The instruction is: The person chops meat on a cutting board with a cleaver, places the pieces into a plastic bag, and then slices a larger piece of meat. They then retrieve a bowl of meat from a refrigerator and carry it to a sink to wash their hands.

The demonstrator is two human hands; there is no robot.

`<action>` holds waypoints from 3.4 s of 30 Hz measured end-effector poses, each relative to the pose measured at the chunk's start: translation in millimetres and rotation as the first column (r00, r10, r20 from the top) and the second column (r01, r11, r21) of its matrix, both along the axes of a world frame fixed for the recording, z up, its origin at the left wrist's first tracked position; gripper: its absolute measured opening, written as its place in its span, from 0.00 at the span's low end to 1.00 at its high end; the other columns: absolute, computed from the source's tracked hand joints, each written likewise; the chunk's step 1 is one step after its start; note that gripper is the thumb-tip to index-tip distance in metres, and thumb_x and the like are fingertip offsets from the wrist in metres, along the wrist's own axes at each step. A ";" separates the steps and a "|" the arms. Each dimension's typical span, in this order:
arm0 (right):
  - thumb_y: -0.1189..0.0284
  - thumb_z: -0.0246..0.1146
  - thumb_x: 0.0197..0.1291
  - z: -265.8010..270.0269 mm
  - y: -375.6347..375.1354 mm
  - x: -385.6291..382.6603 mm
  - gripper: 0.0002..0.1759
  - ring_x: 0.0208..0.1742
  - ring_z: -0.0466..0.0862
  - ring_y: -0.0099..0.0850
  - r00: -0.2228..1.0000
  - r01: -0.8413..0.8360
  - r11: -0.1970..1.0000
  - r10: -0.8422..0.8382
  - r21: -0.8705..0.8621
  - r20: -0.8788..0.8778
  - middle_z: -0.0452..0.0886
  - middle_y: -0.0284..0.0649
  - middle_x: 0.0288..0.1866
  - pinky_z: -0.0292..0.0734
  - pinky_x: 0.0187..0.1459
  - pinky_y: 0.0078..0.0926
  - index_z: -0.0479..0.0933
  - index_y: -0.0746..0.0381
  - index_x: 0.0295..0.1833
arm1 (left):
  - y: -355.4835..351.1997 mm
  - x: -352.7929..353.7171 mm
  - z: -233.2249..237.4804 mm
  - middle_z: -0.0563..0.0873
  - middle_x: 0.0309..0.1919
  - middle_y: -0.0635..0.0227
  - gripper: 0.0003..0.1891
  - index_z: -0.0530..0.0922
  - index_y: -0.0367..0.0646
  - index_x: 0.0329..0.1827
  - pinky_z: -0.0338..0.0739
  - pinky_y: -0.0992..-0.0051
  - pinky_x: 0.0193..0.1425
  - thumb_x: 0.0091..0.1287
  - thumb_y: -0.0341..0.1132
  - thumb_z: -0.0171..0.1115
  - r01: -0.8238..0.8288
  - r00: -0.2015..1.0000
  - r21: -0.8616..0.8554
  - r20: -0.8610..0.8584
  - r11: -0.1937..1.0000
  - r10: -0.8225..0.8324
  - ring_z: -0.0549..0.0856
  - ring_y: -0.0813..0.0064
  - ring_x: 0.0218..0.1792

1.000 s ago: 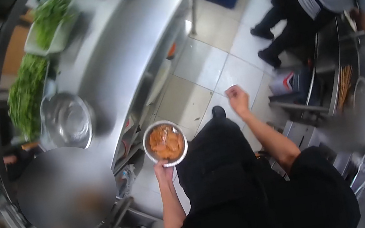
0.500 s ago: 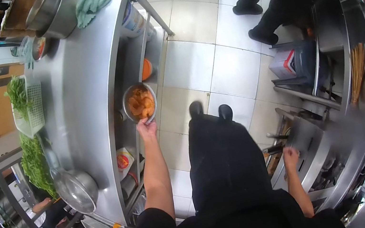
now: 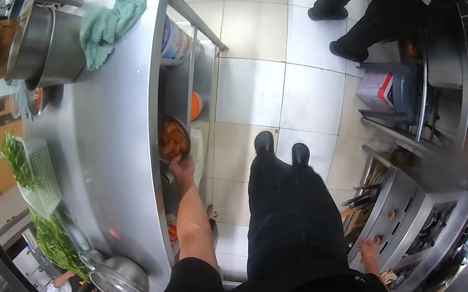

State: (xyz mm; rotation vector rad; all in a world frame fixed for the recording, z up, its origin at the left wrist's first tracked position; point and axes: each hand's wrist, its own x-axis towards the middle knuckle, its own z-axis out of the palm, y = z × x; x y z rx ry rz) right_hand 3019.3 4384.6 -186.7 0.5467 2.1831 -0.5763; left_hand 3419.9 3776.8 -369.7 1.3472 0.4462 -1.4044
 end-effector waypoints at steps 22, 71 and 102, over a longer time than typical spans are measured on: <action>0.72 0.68 0.54 16.3 -147.8 -34.9 0.07 0.29 0.84 0.27 0.827 0.259 0.930 -0.353 -0.259 -0.439 0.84 0.37 0.27 0.78 0.34 0.24 0.82 0.63 0.36 | 27.1 -95.6 55.8 0.74 0.30 0.63 0.14 0.71 0.46 0.43 0.75 0.61 0.28 0.63 0.45 0.48 0.864 0.494 0.122 -0.016 0.489 -0.869 0.76 0.64 0.27; 0.78 0.51 0.60 4.7 -524.2 -903.9 0.07 0.14 0.66 0.27 0.785 0.504 0.177 -0.503 -0.845 0.362 0.70 0.37 0.21 0.61 0.13 0.26 0.75 0.60 0.35 | 71.5 -942.6 286.1 0.86 0.38 0.64 0.13 0.78 0.35 0.52 0.78 0.75 0.46 0.66 0.29 0.57 0.597 -0.225 -0.048 0.948 -0.801 -0.225 0.84 0.76 0.37; 0.49 0.70 0.46 280.6 -461.6 -856.3 0.31 0.54 0.77 0.42 0.117 -0.211 0.953 -0.197 -0.218 -0.973 0.78 0.43 0.50 0.67 0.56 0.48 0.76 0.60 0.49 | 94.1 -1122.0 285.9 0.75 0.51 0.61 0.23 0.69 0.42 0.61 0.75 0.64 0.42 0.70 0.48 0.52 0.832 -0.338 -0.311 0.371 -0.459 -0.865 0.79 0.61 0.47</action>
